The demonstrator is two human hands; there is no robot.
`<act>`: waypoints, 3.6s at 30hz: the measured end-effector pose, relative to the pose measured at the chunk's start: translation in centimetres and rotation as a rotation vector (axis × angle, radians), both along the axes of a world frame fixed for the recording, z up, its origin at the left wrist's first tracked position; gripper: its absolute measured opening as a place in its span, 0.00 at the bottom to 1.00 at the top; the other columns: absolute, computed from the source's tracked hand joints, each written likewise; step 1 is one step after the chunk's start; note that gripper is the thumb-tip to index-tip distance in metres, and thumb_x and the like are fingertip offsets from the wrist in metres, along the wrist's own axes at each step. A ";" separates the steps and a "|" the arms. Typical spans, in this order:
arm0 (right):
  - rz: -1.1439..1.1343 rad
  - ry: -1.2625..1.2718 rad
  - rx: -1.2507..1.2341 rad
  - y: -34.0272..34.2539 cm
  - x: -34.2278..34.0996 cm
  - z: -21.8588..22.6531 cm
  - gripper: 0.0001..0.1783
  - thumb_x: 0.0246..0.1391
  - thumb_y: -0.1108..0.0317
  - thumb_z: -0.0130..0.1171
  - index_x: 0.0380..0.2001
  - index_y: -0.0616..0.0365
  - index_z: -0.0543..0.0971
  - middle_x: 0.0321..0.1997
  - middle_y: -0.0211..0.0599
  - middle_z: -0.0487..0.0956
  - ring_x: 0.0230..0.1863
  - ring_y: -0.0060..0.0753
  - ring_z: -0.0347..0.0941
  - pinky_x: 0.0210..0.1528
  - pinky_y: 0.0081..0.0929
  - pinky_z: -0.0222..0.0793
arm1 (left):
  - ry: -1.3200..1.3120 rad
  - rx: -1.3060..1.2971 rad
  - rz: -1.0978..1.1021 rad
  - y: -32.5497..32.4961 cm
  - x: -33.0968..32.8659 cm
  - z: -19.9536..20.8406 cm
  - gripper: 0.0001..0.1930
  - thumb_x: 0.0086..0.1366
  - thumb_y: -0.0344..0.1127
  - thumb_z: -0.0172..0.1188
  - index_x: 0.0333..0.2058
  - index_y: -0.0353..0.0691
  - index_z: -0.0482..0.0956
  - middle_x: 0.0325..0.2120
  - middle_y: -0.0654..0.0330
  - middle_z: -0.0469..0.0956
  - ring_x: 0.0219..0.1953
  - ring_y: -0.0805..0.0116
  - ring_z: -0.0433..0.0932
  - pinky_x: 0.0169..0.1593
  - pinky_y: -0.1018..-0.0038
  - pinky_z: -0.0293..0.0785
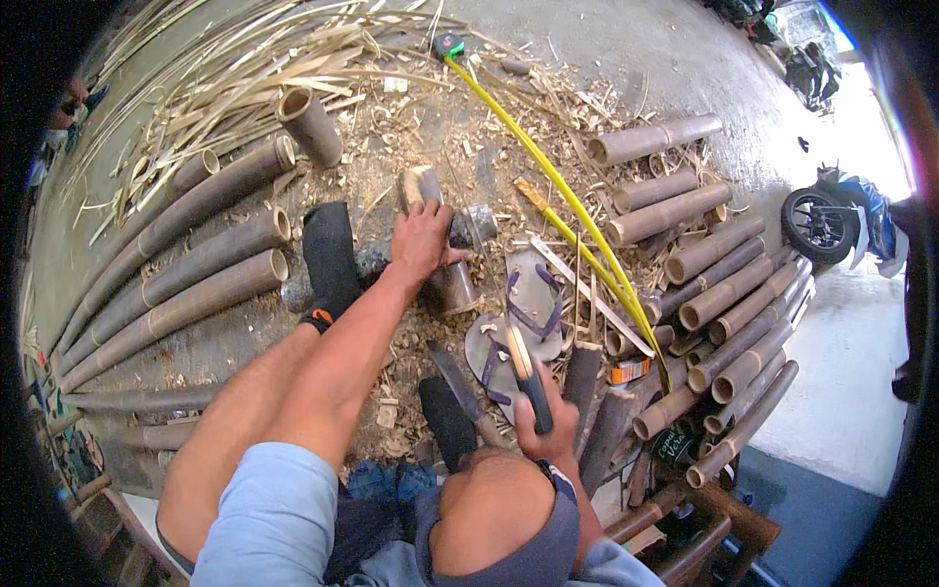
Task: The person sits on the floor and uses a hand saw to cut a long bamboo pole into shorter sections. They measure the bamboo with a tape measure and use a knife to scrape the surface. The cut pieces are placed on the floor.
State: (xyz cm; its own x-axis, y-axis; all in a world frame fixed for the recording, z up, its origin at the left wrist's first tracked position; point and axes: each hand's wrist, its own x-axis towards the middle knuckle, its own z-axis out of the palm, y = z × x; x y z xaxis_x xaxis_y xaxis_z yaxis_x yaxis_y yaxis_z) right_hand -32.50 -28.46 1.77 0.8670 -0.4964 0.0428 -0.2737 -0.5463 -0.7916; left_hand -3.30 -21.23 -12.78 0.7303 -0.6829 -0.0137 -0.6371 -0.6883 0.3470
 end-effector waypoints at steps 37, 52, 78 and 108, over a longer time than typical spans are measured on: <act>-0.049 0.021 0.076 -2.0 10.8 -5.7 0.28 0.61 0.62 0.60 0.62 0.61 0.73 0.34 0.52 0.83 0.30 0.50 0.83 0.34 0.39 0.77 | 0.015 0.028 0.028 0.0 -0.3 0.5 0.38 0.40 0.57 0.78 0.47 0.42 0.77 0.48 0.55 0.74 0.54 0.51 0.73 0.49 0.54 0.74; -0.045 0.006 0.019 -1.5 9.3 -5.1 0.27 0.60 0.65 0.61 0.60 0.66 0.74 0.34 0.50 0.84 0.29 0.35 0.81 0.34 0.34 0.75 | 0.073 0.009 0.043 0.0 -0.1 0.1 0.38 0.39 0.57 0.79 0.47 0.43 0.77 0.48 0.54 0.74 0.54 0.50 0.73 0.51 0.53 0.72; -0.046 -0.001 0.039 -2.0 12.4 -5.7 0.28 0.61 0.61 0.59 0.62 0.63 0.73 0.33 0.55 0.83 0.29 0.56 0.81 0.31 0.41 0.76 | -0.010 -0.003 0.079 0.1 -0.3 0.1 0.37 0.40 0.55 0.79 0.48 0.45 0.77 0.47 0.53 0.74 0.54 0.50 0.72 0.50 0.54 0.71; -0.006 -0.038 0.011 -1.6 10.6 -5.6 0.29 0.60 0.59 0.61 0.62 0.58 0.72 0.35 0.59 0.82 0.33 0.63 0.81 0.33 0.43 0.77 | 0.036 0.049 0.060 0.3 -0.5 0.0 0.38 0.40 0.52 0.80 0.50 0.46 0.76 0.46 0.53 0.73 0.52 0.50 0.73 0.50 0.55 0.71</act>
